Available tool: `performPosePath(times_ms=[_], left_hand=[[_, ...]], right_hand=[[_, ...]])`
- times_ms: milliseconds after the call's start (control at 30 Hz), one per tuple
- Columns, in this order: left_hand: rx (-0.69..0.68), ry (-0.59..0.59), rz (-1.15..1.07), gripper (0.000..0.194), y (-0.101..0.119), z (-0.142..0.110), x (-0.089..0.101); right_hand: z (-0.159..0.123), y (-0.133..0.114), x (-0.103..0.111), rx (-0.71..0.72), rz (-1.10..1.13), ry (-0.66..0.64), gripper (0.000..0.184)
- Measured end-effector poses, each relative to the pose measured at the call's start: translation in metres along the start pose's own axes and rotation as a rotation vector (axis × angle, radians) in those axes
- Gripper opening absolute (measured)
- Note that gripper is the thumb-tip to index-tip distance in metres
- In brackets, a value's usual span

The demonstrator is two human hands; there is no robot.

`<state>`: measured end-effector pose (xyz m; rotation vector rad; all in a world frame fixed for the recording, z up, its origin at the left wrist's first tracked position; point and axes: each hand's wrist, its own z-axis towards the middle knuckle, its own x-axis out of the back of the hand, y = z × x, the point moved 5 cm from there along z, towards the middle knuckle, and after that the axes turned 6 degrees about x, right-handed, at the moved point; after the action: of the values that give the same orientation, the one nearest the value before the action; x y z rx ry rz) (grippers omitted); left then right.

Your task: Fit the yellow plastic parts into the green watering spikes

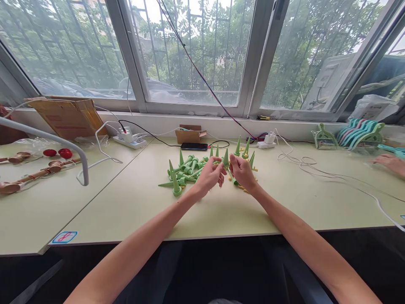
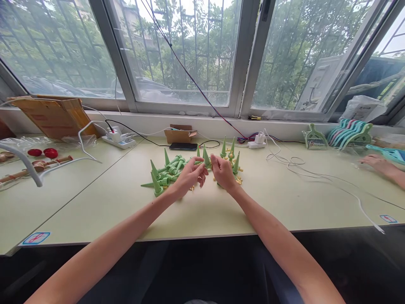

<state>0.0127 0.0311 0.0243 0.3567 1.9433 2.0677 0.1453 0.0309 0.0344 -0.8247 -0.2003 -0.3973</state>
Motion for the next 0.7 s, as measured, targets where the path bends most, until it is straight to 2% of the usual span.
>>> performPosePath(times_ms=[167, 433, 700], left_hand=[[0.089, -0.023, -0.147, 0.025, -0.0011, 0.0015, 0.0009], [0.147, -0.080, -0.205, 0.033, -0.0015, -0.0016, -0.0005], [0.218, -0.090, -0.295, 0.030, -0.0037, -0.0011, -0.0016]], right_hand=[[-0.0006, -0.0026, -0.0029, 0.041, -0.034, -0.046, 0.055], [-0.0023, 0.0000, -0.0055, 0.009, 0.033, -0.099, 0.056], [-0.0029, -0.0026, -0.0070, 0.032, 0.029, -0.154, 0.054]])
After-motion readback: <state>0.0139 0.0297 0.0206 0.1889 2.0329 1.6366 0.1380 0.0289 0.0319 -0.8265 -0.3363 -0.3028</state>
